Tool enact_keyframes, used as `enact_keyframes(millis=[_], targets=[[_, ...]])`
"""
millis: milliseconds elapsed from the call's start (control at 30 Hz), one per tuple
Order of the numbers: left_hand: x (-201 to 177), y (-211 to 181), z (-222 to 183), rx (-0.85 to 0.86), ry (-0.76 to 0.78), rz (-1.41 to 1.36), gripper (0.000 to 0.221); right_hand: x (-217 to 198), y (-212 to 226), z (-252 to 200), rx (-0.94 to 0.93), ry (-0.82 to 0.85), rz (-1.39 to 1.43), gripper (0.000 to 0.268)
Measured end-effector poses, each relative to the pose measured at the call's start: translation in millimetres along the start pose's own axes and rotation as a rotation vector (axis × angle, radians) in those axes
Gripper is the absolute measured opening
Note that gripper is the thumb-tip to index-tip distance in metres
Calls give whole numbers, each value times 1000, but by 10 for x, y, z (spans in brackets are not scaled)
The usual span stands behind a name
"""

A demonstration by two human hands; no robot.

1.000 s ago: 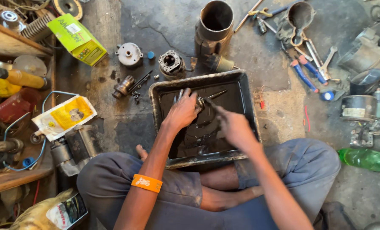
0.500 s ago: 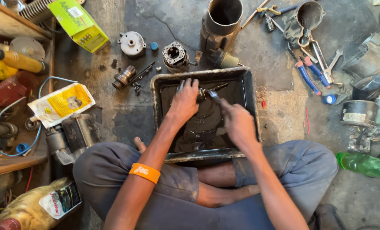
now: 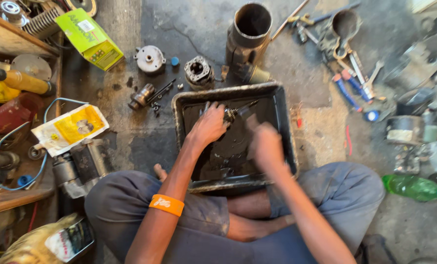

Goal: The person scrubs a cylindrical mechanical part with a brush while holding it in a tray of dark liquid. The person rotates the part to clean different sides and continues scrubbing until the end of the clip.

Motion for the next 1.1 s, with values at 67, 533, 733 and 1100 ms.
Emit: enact_keyframes(millis=[67,533,733,1100], targets=[[16,8,41,4,12,51,46,-63,524,-27,-485,-101,-305,31],[-63,-59,21,-32,-6,39,56,-72,583,-51,-578,-130,-474,53],[-164,-211,-128,-71,0,28,66,-89,645,-108,-526,-151,-471,46],[-166,-342,-115,-34,-89,55,83,-75,832,-304,-635,-42,-511,53]])
Point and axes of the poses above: each hand's wrist, its own z-axis towards the middle knuckle, its own x-axis out of the palm, y = z × x, the point moved 10 cm from there along z, towards the middle knuckle, and after that the axes turned 5 degrees about -x, right-handed, at the moved point
